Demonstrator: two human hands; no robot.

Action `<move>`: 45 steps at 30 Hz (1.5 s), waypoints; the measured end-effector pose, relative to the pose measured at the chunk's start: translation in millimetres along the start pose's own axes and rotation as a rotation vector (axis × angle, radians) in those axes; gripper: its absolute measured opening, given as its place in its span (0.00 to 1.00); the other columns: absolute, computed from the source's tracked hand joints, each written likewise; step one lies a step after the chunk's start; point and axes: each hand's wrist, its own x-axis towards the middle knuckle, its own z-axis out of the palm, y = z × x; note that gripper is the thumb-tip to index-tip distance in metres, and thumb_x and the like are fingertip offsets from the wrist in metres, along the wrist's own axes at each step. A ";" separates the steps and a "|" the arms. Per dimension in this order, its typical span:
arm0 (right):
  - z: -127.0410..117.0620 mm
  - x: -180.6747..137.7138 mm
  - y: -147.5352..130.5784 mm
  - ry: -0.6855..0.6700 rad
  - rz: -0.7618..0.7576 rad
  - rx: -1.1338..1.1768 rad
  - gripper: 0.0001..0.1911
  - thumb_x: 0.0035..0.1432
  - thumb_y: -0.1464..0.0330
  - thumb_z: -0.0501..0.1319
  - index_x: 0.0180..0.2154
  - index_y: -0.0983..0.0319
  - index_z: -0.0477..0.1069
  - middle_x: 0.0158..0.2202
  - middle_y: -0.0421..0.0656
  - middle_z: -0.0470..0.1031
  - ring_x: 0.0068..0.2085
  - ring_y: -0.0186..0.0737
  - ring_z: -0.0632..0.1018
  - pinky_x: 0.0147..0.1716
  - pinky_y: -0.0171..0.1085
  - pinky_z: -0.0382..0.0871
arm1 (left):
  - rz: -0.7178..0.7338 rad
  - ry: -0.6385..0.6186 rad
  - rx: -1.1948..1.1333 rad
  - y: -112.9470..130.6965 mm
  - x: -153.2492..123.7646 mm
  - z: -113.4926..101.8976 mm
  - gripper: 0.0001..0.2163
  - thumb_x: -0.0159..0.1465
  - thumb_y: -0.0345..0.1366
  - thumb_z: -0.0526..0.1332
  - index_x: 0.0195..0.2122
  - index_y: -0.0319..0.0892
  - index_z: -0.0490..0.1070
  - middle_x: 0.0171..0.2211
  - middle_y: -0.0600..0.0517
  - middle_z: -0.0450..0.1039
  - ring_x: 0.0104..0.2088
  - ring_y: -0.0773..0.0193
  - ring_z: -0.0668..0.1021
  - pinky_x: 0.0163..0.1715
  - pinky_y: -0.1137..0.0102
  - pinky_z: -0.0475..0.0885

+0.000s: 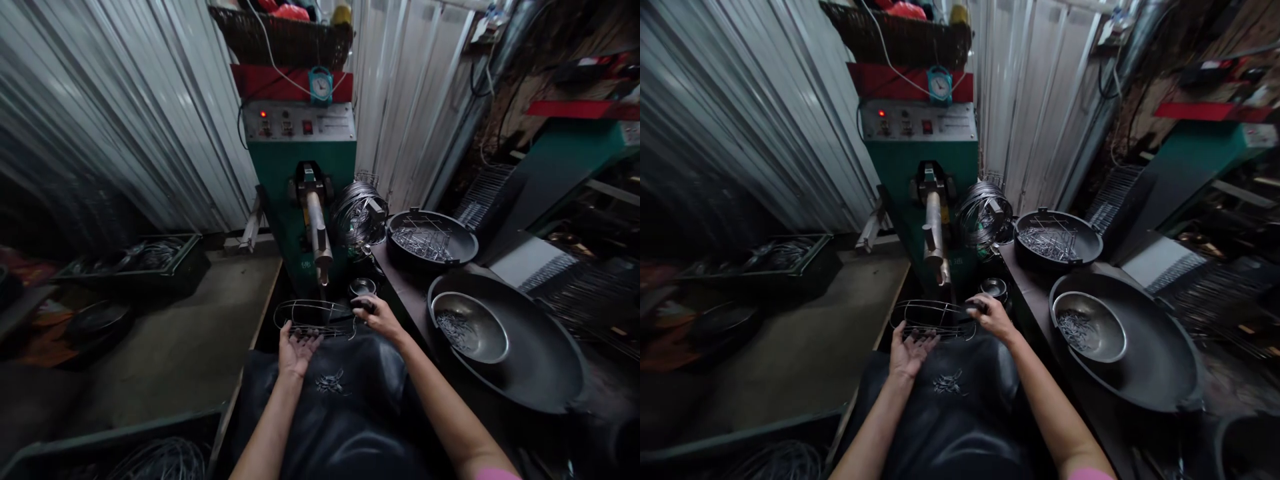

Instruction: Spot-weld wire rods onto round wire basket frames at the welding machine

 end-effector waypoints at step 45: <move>13.9 -73.0 -26.6 -0.293 -0.355 -0.386 0.13 0.58 0.71 0.55 0.46 0.59 0.69 0.39 0.47 0.74 0.40 0.42 0.72 0.39 0.39 0.68 | 0.761 -0.574 1.458 37.9 -98.4 4.9 0.08 0.46 0.39 0.68 0.17 0.46 0.70 0.23 0.48 0.67 0.36 0.54 0.70 0.56 0.53 0.53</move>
